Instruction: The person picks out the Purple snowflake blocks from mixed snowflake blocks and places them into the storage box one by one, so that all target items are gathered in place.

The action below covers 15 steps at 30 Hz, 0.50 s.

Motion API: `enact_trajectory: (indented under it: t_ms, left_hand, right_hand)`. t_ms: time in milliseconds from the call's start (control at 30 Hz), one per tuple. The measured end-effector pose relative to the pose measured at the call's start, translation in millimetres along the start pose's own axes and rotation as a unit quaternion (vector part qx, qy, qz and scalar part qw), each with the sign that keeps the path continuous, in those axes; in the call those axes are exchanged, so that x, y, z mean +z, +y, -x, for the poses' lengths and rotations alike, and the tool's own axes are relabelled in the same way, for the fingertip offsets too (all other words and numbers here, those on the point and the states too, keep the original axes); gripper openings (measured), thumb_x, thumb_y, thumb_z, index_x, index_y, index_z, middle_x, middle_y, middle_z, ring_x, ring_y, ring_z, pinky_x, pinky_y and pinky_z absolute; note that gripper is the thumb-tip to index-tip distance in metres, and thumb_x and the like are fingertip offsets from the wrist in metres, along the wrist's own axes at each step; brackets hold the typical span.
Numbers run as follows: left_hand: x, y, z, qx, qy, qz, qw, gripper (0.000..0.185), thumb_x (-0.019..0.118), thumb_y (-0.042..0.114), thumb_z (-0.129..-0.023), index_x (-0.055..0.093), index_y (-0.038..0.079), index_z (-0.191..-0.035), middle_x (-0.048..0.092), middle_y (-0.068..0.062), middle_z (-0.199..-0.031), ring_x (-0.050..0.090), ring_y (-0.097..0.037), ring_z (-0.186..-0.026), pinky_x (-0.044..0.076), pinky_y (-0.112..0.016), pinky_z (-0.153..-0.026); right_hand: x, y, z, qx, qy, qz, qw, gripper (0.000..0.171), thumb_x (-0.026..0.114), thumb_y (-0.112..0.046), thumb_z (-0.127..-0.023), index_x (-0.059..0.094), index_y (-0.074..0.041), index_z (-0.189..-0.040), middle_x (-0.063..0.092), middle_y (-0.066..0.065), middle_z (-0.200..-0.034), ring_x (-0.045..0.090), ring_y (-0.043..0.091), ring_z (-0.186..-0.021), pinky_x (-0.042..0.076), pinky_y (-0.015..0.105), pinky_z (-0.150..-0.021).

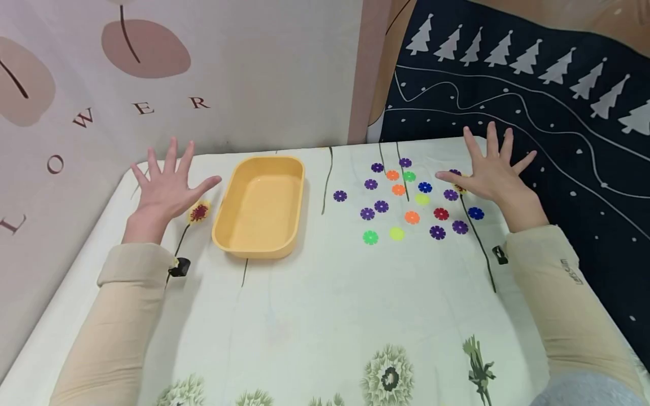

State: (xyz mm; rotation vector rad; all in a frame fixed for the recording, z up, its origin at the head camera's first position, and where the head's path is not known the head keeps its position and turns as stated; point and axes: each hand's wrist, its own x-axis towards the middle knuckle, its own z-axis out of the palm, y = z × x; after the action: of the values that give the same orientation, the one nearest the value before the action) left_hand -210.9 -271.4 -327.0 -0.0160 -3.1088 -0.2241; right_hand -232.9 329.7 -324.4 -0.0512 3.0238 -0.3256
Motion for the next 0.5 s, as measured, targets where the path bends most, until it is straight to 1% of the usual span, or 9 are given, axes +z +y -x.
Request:
enact_trajectory:
  t_ms: [167,367,500]
  left_hand:
    - [-2.0,0.3,4.5,0.005,0.002,0.006,1.0000,0.103,0.026,0.089,-0.084,-0.013,0.031,-0.159,-0.026,-0.004,-0.165,-0.024,-0.051,-0.148,-0.017,-0.081,-0.108]
    - [-2.2,2.6,11.2,0.010,0.015,0.010,0.9998,0.103,0.029,0.088,-0.085,-0.013,0.030,-0.159,-0.023,-0.005,-0.167,-0.021,-0.050,-0.149,-0.015,-0.081,-0.110]
    - [-1.2,5.6,16.2,0.016,0.011,0.020,0.9996,0.106,0.032,0.087,-0.085,-0.013,0.027,-0.159,-0.023,-0.003,-0.166,-0.019,-0.050,-0.150,-0.012,-0.080,-0.111]
  right_hand:
    - [2.6,5.9,2.7,0.006,0.004,-0.008,1.000,0.113,0.043,-0.080,-0.086,-0.020,-0.019,-0.157,-0.038,0.021,-0.157,-0.034,0.053,-0.142,-0.021,0.088,-0.095]
    - [7.5,15.0,6.2,0.009,0.014,-0.017,1.000,0.113,0.045,-0.078,-0.087,-0.020,-0.017,-0.157,-0.035,0.023,-0.158,-0.032,0.053,-0.143,-0.019,0.088,-0.097]
    - [13.3,23.7,11.9,0.008,0.018,-0.027,0.999,0.113,0.046,-0.075,-0.088,-0.020,-0.014,-0.157,-0.033,0.025,-0.158,-0.030,0.053,-0.144,-0.019,0.087,-0.098]
